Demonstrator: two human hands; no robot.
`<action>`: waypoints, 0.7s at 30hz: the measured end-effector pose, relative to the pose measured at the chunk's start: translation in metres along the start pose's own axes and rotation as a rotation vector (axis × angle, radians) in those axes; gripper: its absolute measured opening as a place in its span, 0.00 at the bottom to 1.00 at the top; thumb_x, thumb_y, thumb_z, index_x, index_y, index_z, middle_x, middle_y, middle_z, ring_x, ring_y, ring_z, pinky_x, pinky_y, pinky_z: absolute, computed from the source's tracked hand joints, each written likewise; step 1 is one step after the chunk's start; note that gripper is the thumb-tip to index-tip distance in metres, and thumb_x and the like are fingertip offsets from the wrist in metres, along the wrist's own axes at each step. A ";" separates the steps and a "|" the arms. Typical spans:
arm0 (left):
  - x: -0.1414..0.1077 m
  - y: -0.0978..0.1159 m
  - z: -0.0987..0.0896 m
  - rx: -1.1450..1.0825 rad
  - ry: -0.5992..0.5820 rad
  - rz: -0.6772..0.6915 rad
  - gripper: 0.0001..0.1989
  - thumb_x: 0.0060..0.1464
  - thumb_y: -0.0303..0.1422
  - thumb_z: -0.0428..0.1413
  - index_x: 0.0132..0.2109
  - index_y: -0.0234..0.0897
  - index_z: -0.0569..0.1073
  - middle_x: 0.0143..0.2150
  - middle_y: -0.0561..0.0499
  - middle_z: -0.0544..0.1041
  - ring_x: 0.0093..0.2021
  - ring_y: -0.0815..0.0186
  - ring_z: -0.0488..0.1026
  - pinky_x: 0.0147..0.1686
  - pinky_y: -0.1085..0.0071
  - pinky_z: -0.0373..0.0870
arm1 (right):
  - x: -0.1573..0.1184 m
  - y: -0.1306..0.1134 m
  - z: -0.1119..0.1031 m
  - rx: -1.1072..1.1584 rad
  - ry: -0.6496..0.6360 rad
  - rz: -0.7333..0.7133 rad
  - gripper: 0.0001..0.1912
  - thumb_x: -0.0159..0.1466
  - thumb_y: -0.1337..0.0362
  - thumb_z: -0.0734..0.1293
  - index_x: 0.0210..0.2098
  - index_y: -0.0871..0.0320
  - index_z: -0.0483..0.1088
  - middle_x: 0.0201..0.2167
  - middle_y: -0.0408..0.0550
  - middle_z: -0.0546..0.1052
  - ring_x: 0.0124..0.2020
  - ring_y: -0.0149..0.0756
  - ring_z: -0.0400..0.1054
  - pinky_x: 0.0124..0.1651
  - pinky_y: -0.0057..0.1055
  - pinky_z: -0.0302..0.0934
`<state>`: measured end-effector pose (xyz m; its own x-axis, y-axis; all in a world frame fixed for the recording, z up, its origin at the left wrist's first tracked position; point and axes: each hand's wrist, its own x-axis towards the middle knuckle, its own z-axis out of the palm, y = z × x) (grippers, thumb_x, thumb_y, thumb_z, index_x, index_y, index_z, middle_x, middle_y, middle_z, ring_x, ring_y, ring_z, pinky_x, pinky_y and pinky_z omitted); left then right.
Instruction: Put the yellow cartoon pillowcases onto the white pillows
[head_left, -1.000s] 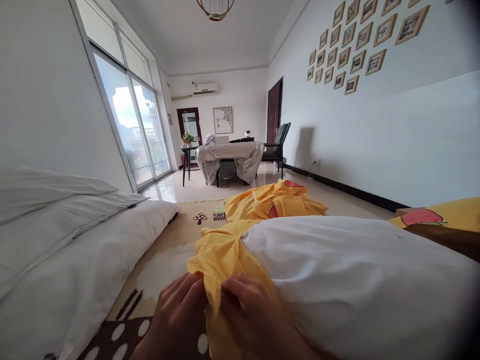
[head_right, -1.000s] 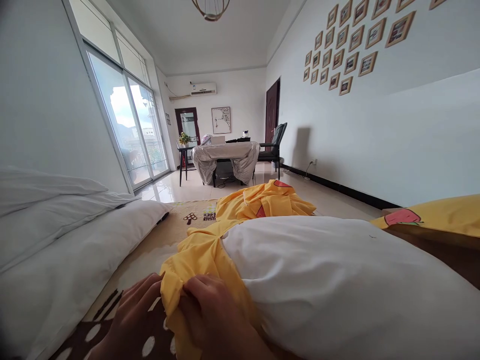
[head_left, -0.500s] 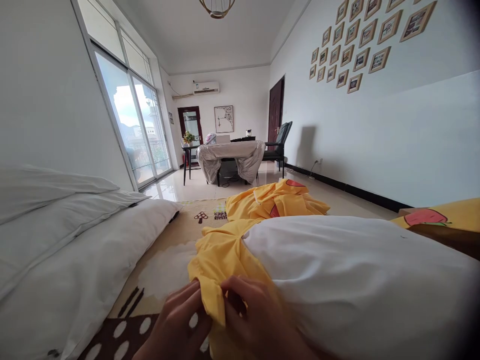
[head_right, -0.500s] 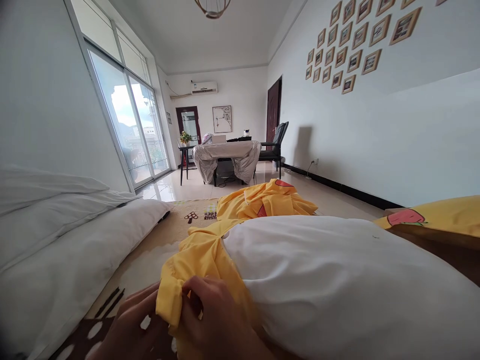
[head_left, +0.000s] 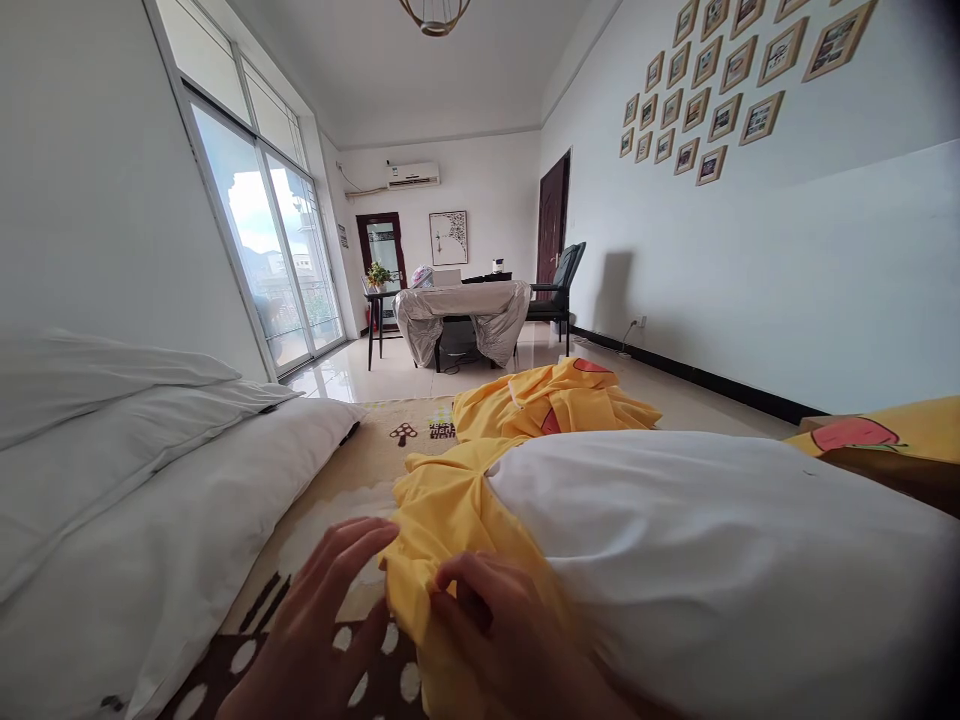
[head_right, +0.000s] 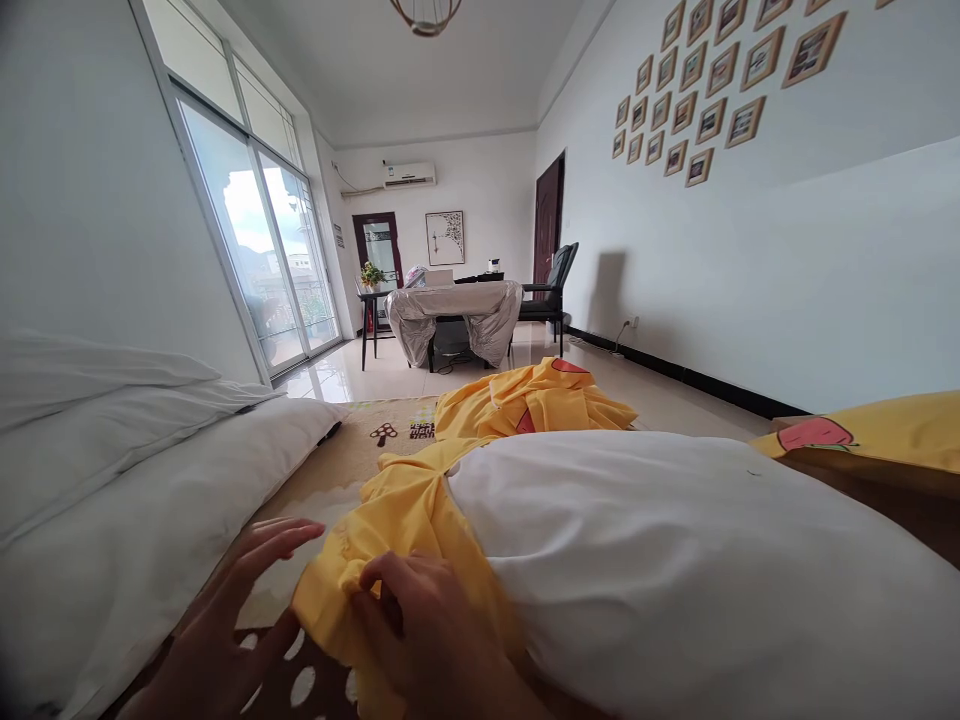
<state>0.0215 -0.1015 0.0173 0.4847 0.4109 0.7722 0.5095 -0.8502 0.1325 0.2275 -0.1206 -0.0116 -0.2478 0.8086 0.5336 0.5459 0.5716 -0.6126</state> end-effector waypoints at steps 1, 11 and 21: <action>0.000 -0.003 0.001 -0.007 -0.037 0.039 0.21 0.56 0.24 0.51 0.56 0.38 0.64 0.50 0.44 0.73 0.53 0.62 0.70 0.51 0.70 0.69 | -0.001 0.000 0.000 0.002 -0.001 -0.017 0.05 0.64 0.63 0.62 0.34 0.55 0.69 0.25 0.41 0.73 0.27 0.28 0.65 0.32 0.23 0.56; 0.007 -0.001 0.022 -0.214 -0.212 0.026 0.05 0.55 0.22 0.55 0.37 0.37 0.69 0.34 0.51 0.72 0.35 0.68 0.69 0.36 0.73 0.67 | -0.002 0.003 0.002 0.036 0.028 -0.102 0.04 0.64 0.68 0.62 0.35 0.56 0.68 0.29 0.41 0.76 0.31 0.28 0.70 0.36 0.24 0.58; 0.005 -0.007 0.027 -0.534 -0.111 -0.169 0.08 0.59 0.38 0.53 0.39 0.39 0.68 0.37 0.49 0.71 0.38 0.64 0.69 0.38 0.70 0.67 | -0.001 -0.007 -0.005 -0.018 -0.022 -0.095 0.09 0.61 0.62 0.66 0.42 0.55 0.67 0.32 0.41 0.75 0.32 0.31 0.68 0.38 0.27 0.58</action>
<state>0.0393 -0.0845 0.0032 0.5145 0.5632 0.6466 0.1705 -0.8062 0.5665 0.2276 -0.1266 -0.0052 -0.3162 0.7538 0.5760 0.5335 0.6433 -0.5491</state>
